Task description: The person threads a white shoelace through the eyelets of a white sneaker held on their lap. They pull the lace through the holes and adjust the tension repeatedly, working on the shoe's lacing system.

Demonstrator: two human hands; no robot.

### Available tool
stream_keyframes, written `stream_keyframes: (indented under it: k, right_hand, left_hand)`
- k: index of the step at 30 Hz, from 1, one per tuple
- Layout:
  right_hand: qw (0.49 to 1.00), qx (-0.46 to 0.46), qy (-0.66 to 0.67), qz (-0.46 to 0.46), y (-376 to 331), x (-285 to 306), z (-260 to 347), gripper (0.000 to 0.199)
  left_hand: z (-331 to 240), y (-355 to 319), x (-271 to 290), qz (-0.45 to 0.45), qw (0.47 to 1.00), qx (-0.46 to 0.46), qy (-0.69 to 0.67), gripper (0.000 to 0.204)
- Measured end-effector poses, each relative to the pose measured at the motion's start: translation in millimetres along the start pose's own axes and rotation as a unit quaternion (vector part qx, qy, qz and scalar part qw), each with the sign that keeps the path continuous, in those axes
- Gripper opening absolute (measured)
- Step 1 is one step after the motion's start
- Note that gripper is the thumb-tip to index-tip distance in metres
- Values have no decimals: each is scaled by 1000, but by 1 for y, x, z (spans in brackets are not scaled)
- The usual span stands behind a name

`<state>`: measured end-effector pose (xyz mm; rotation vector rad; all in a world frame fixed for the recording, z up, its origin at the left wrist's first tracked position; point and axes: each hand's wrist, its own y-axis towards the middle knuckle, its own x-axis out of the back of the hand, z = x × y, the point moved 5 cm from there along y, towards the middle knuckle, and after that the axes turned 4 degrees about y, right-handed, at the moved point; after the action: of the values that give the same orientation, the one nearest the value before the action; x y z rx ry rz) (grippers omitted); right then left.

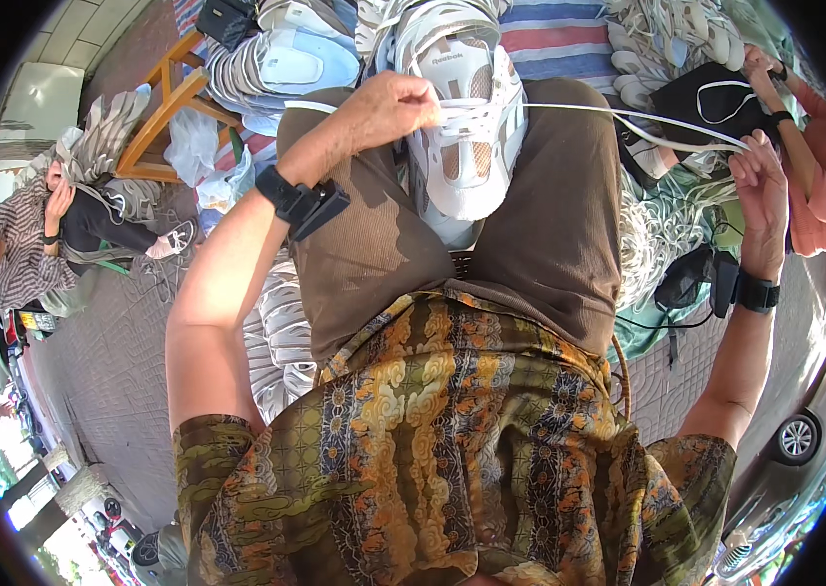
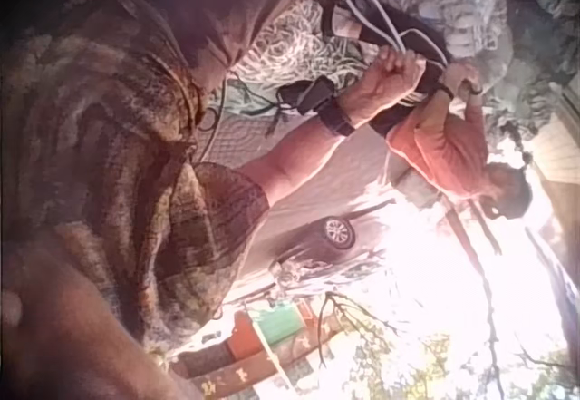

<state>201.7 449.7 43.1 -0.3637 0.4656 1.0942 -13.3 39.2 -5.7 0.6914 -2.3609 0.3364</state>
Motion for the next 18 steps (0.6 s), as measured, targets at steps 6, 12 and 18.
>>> stream_keyframes:
  k: [6, 12, 18]
  right_hand:
    - [991, 40, -3, -126, 3, -12, 13, 10]
    - [996, 33, -12, -83, 8, 57, 45, 8]
    - [994, -3, -47, -101, -8, 56, 30, 6]
  left_hand:
    - [3, 7, -2, -86, 975, -48, 202, 22]
    - [-2, 7, -8, -167, 962, -60, 209, 14]
    - [9, -3, 2, -134, 982, -59, 115, 12]
